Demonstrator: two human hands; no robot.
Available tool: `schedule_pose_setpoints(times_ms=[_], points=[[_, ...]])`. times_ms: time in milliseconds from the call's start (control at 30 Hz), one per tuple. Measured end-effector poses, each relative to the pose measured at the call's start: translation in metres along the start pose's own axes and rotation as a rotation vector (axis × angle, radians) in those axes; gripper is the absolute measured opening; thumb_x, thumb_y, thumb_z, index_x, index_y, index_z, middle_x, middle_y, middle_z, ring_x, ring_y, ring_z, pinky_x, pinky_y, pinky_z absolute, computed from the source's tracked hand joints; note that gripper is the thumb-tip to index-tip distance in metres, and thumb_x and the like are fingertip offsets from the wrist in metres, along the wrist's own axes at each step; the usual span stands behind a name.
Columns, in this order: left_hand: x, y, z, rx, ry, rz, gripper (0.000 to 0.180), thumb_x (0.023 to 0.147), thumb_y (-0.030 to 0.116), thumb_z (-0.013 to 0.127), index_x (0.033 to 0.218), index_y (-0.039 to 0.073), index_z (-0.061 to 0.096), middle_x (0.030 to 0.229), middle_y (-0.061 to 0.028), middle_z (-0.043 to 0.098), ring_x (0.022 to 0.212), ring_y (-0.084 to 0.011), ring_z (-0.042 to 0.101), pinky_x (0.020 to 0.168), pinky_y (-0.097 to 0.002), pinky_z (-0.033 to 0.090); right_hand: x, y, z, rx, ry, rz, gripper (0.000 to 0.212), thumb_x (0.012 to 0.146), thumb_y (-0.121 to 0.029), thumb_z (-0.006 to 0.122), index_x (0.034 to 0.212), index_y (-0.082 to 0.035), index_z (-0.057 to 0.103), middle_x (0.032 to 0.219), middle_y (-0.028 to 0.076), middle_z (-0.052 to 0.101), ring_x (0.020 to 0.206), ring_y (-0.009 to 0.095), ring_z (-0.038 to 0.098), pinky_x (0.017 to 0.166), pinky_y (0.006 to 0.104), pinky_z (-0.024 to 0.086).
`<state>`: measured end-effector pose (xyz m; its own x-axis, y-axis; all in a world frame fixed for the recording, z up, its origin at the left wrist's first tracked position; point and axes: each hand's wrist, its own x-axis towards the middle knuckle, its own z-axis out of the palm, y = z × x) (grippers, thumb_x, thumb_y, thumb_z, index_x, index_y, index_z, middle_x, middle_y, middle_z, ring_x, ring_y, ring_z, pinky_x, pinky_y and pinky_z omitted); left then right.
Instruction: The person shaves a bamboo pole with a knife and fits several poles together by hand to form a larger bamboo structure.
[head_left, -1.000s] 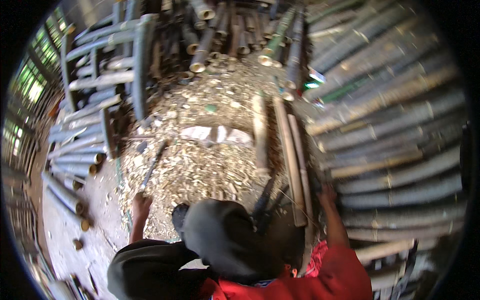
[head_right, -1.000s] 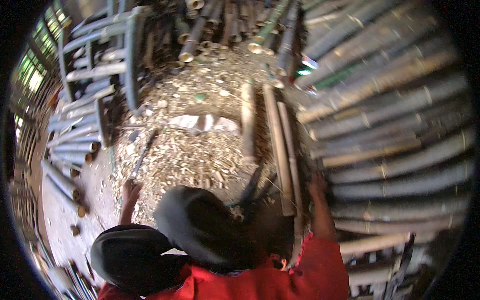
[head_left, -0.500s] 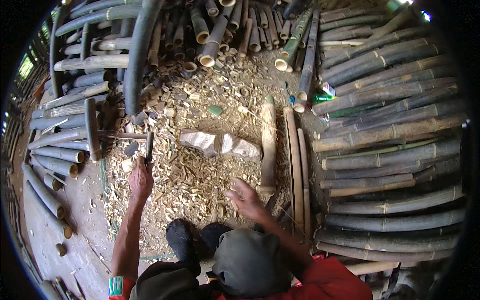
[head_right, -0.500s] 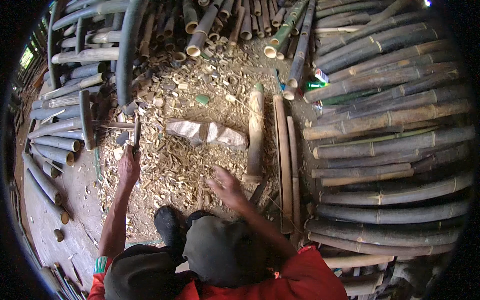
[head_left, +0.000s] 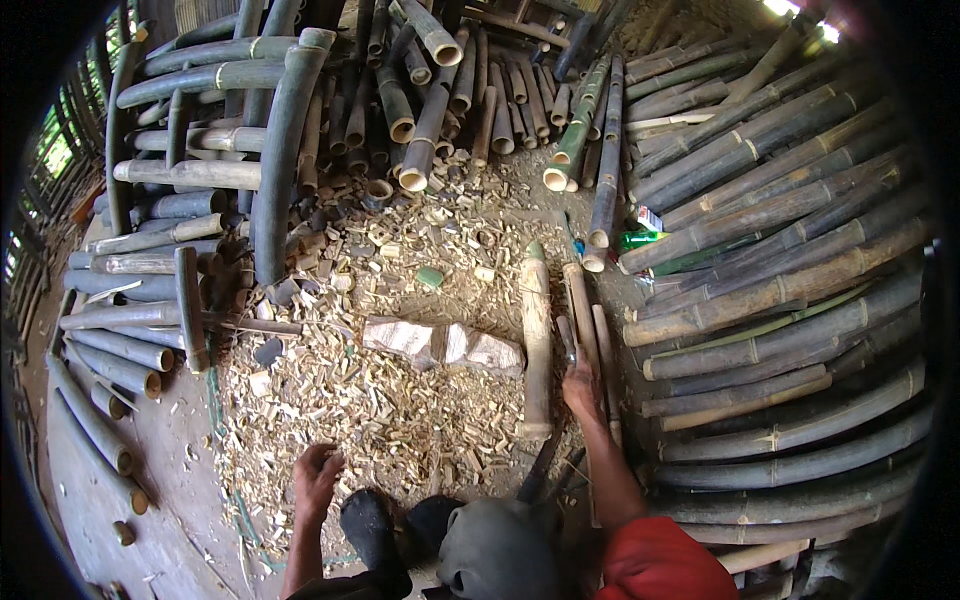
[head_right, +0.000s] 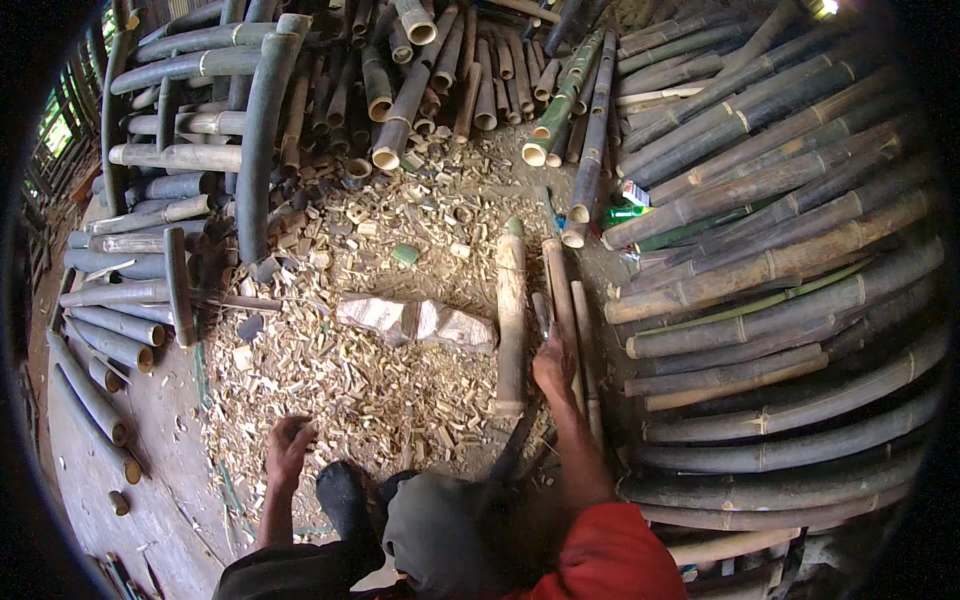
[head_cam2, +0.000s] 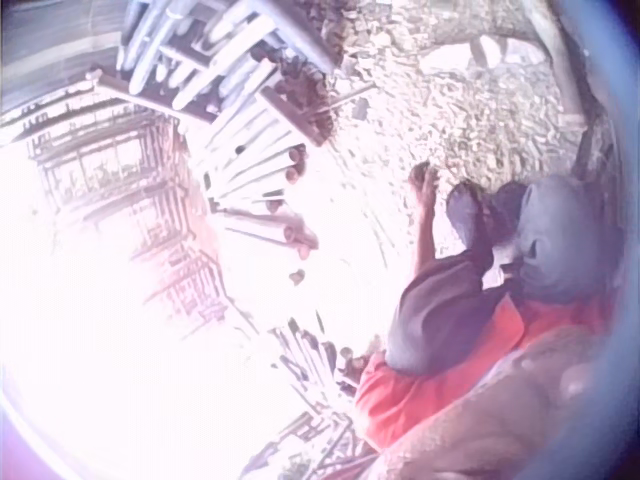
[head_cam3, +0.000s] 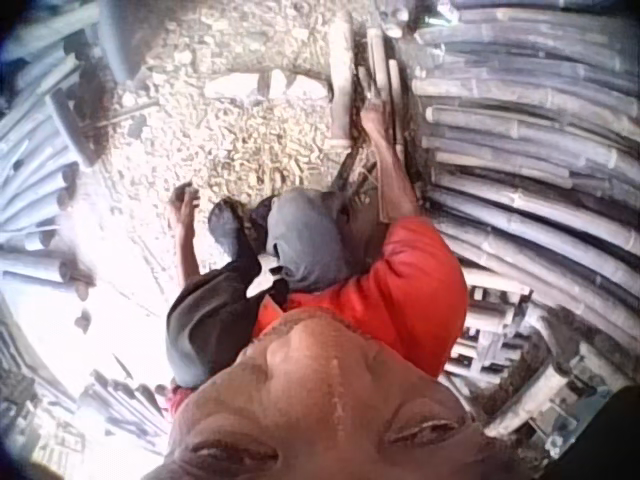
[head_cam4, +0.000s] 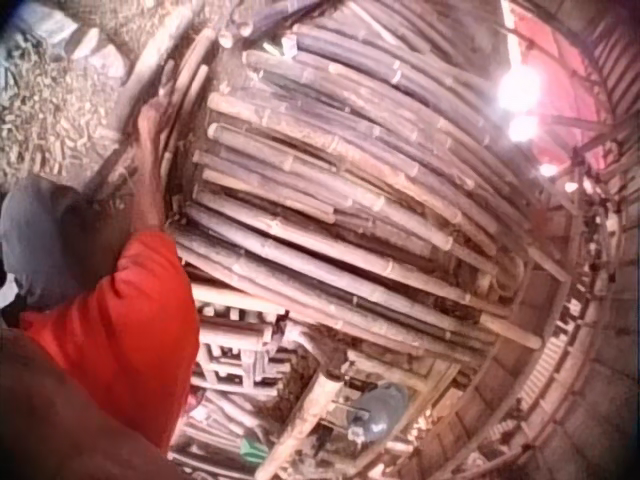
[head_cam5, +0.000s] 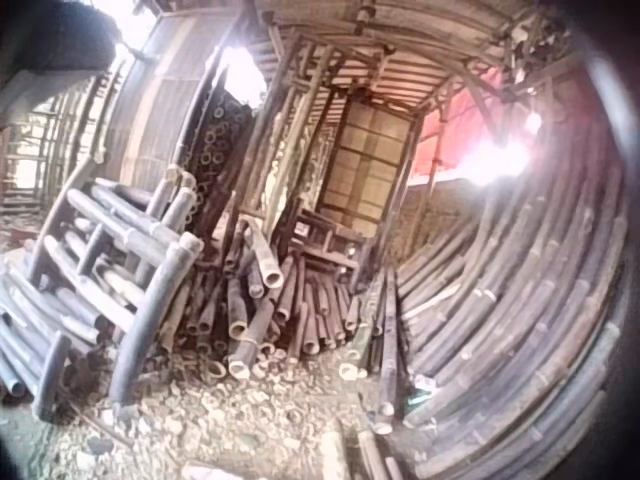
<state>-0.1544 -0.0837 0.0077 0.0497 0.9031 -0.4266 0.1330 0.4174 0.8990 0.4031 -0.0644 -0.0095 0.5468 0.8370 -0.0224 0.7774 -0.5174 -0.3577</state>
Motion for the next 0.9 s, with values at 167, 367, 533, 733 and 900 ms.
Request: schedule_pose_setpoints(times_ms=[167,367,533,733,900], points=[[-0.045,-0.046,-0.05,-0.089,0.309,-0.216,0.037,0.091,0.021,0.068,0.121,0.0,0.061,0.094,-0.0105,0.069,0.075,-0.0176,0.066,0.063,-0.0318,0.053,0.021,-0.056,-0.012,-0.287,0.088,-0.226,0.052,0.096,-0.025,0.06,0.138,0.002,0.051,0.129,0.035,0.052,0.122,0.051,0.05,0.098,0.0567,0.045],[-0.094,-0.083,-0.103,0.054,0.416,-0.222,0.041,0.092,0.015,0.069,0.129,0.002,0.057,0.097,-0.013,0.068,0.073,-0.0173,0.065,0.06,-0.0301,0.053,0.203,-0.12,-0.026,-0.303,0.224,-0.458,0.056,0.092,-0.026,0.064,0.141,-0.001,0.052,0.134,0.034,0.049,0.123,0.052,0.049,0.101,0.0584,0.044],[-0.19,-0.184,-0.201,0.167,0.671,-0.38,0.043,0.089,0.021,0.068,0.127,0.008,0.053,0.103,-0.0114,0.064,0.072,-0.0147,0.062,0.056,-0.0278,0.049,0.355,-0.176,-0.046,-0.331,0.127,-0.221,0.075,0.096,-0.036,0.059,0.16,-0.017,0.024,0.152,0.038,0.03,0.134,0.06,0.039,0.109,0.0638,0.038],[-0.29,-0.18,-0.241,0.44,0.576,-0.691,0.036,0.093,0.031,0.073,0.122,0.011,0.063,0.097,-0.0091,0.059,0.073,-0.0165,0.058,0.06,-0.0335,0.048,0.43,-0.192,-0.031,-0.289,-0.048,-0.036,0.083,0.098,-0.049,0.055,0.164,-0.024,0.012,0.158,0.036,0.028,0.144,0.053,0.032,0.116,0.0584,0.032],[-0.308,-0.184,-0.238,0.511,0.513,-0.627,0.049,0.09,0.035,0.077,0.129,0.014,0.057,0.097,-0.0096,0.057,0.072,-0.0183,0.057,0.061,-0.036,0.047,0.459,-0.196,-0.006,-0.315,-0.084,0.038,0.083,0.098,-0.055,0.051,0.164,-0.036,0.003,0.164,0.025,0.026,0.149,0.047,0.029,0.118,0.061,0.026]])
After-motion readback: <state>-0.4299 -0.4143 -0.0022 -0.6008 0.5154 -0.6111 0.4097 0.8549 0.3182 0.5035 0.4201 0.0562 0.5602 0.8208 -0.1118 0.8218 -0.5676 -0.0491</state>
